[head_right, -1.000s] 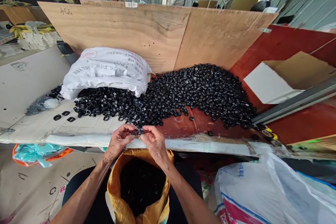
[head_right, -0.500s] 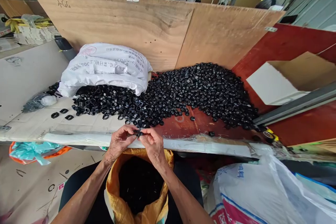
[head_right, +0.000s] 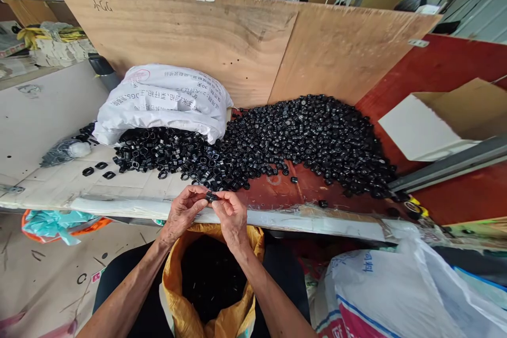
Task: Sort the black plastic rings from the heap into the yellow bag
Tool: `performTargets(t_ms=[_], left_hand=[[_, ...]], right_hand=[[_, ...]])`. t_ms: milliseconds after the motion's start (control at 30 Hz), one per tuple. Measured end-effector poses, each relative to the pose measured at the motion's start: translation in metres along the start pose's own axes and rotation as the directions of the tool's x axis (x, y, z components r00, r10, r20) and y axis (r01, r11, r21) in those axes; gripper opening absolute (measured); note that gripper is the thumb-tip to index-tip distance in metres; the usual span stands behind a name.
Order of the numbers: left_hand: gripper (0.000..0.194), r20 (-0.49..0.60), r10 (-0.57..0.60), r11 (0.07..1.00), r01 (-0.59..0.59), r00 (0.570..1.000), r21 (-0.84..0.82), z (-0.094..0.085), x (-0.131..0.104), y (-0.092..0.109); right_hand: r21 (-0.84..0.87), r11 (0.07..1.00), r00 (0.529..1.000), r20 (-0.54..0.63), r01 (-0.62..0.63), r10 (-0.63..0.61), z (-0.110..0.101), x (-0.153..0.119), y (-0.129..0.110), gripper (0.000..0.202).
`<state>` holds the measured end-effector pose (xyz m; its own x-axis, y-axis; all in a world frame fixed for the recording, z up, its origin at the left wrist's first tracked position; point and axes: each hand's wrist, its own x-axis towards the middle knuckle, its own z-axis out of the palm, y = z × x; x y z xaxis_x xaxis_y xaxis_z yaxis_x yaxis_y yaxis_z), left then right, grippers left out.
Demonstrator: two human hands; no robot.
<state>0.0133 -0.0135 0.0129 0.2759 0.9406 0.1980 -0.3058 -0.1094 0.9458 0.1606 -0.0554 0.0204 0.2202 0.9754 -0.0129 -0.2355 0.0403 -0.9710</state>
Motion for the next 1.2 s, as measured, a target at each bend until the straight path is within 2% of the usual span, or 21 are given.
performTargets(t_ms=[100, 200, 367, 500, 667, 767, 900, 967, 1033, 1133, 1200], left_hand=[[0.030, 0.008, -0.015, 1.000, 0.015, 1.000, 0.015, 0.000, 0.000, -0.002], [0.032, -0.013, 0.008, 0.997, -0.007, 1.000, 0.082, -0.001, 0.000, -0.001], [0.027, 0.000, 0.028, 0.979, -0.028, 1.000, 0.202, -0.004, 0.000, 0.002], [0.025, 0.007, -0.009, 0.978, 0.007, 1.000, 0.208, -0.004, -0.002, 0.000], [0.021, 0.005, 0.010, 0.966, -0.011, 1.000, 0.258, -0.004, -0.002, -0.007], [0.019, 0.000, 0.011, 0.970, -0.011, 1.000, 0.241, -0.004, -0.002, -0.008], [0.023, -0.018, 0.018, 0.976, -0.014, 1.000, 0.218, -0.005, -0.001, -0.007], [0.023, -0.008, 0.024, 0.972, -0.022, 1.000, 0.236, -0.005, -0.001, -0.006], [0.023, 0.013, 0.034, 0.965, -0.036, 0.999, 0.258, -0.004, -0.001, -0.004], [0.023, 0.028, 0.037, 0.963, -0.043, 0.999, 0.266, -0.004, -0.001, -0.003], [0.024, 0.023, 0.035, 0.965, -0.040, 0.999, 0.259, -0.004, -0.001, -0.003]], right_hand=[[-0.037, 0.999, 1.000, -0.011, 0.024, -0.025, -0.002, 0.002, 0.000, 0.026], [-0.155, 0.985, 0.997, -0.008, 0.080, -0.082, -0.007, 0.003, 0.001, 0.023], [-0.291, 0.936, 0.979, 0.017, 0.198, -0.202, -0.009, 0.004, 0.009, 0.020], [-0.403, 0.857, 0.946, 0.099, 0.323, -0.310, -0.013, 0.006, 0.007, 0.017], [-0.463, 0.778, 0.906, 0.211, 0.423, -0.367, -0.020, 0.009, -0.006, 0.019], [-0.449, 0.792, 0.910, 0.206, 0.414, -0.360, -0.019, 0.009, -0.004, 0.018], [-0.324, 0.907, 0.963, 0.122, 0.268, -0.241, -0.017, 0.009, 0.007, 0.017], [-0.310, 0.917, 0.967, 0.119, 0.252, -0.225, -0.018, 0.009, 0.007, 0.017], [-0.382, 0.858, 0.939, 0.167, 0.344, -0.302, -0.020, 0.009, 0.004, 0.016], [-0.487, 0.702, 0.854, 0.283, 0.521, -0.437, -0.023, 0.009, -0.002, 0.019], [-0.506, 0.648, 0.821, 0.313, 0.570, -0.477, -0.024, 0.010, -0.001, 0.020]])
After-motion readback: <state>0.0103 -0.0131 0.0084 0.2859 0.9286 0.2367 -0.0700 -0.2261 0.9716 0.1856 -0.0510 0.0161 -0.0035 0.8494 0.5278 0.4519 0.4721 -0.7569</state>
